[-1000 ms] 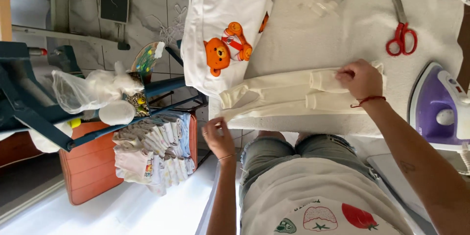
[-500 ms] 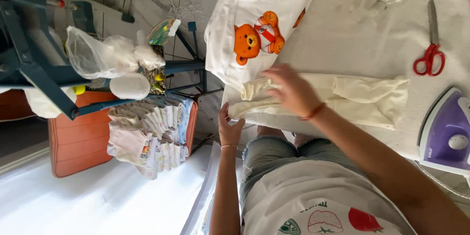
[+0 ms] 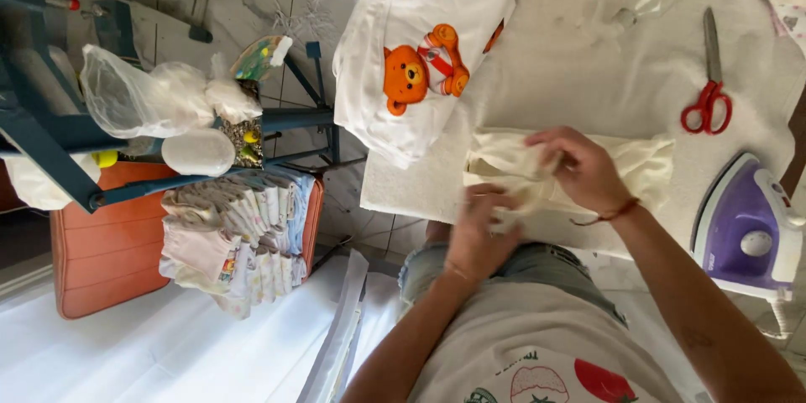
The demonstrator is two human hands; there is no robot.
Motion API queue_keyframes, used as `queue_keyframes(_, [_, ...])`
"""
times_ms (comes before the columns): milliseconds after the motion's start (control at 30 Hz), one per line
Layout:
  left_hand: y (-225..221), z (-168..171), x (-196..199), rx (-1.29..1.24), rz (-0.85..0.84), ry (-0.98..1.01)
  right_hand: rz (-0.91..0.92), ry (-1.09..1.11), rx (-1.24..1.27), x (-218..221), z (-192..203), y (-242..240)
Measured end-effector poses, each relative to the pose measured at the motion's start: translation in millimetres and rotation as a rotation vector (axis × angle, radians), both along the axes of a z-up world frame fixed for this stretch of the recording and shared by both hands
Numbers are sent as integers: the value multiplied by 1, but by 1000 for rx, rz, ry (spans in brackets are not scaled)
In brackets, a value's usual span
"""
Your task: Ironing and folding baby clothes on a padded workspace
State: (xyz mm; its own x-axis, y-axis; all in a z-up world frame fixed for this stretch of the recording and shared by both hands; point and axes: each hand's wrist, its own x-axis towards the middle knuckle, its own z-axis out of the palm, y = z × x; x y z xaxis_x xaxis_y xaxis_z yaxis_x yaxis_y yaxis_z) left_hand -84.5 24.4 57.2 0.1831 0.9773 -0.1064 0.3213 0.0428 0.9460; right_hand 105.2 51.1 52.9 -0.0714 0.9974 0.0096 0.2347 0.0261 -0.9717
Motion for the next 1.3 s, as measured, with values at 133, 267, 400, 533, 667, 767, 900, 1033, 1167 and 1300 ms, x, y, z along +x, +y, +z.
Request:
queue_keyframes(133, [-13, -24, 31, -308, -637, 73, -204, -158, -184, 34, -29, -47])
queue_keyframes(267, [-14, -63, 32, -65, -438, -98, -364, -583, -27, 38, -41, -66])
queue_keyframes(400, [30, -64, 24, 303, -48, 206, -438, -723, 105, -1, -22, -64])
queue_keyframes(533, [40, -99, 27, -265, -1, 405, -249, -1013, 176, -22, -59, -68])
queue_keyframes(667, [37, -74, 48, -434, -99, 416, -161, -1040, 16, -18, -76, -71])
queue_keyframes(767, [27, -43, 72, -333, -62, 425, -239, -800, -130, -10, -56, -78])
queue_keyframes(900, [-8, -16, 121, -325, -117, 236, -639, 156, -299, 25, 14, -94])
queue_keyframes(1033, [-22, -20, 156, -176, -455, 52, -816, 229, -535, 80, -10, -118])
queue_keyframes(1167, [-23, -38, 168, 425, -382, 392, -920, 173, -490, 112, -54, -128])
queue_keyframes(1300, [-35, -52, 184, 550, -470, 483, -882, -253, -595, 117, -51, -126])
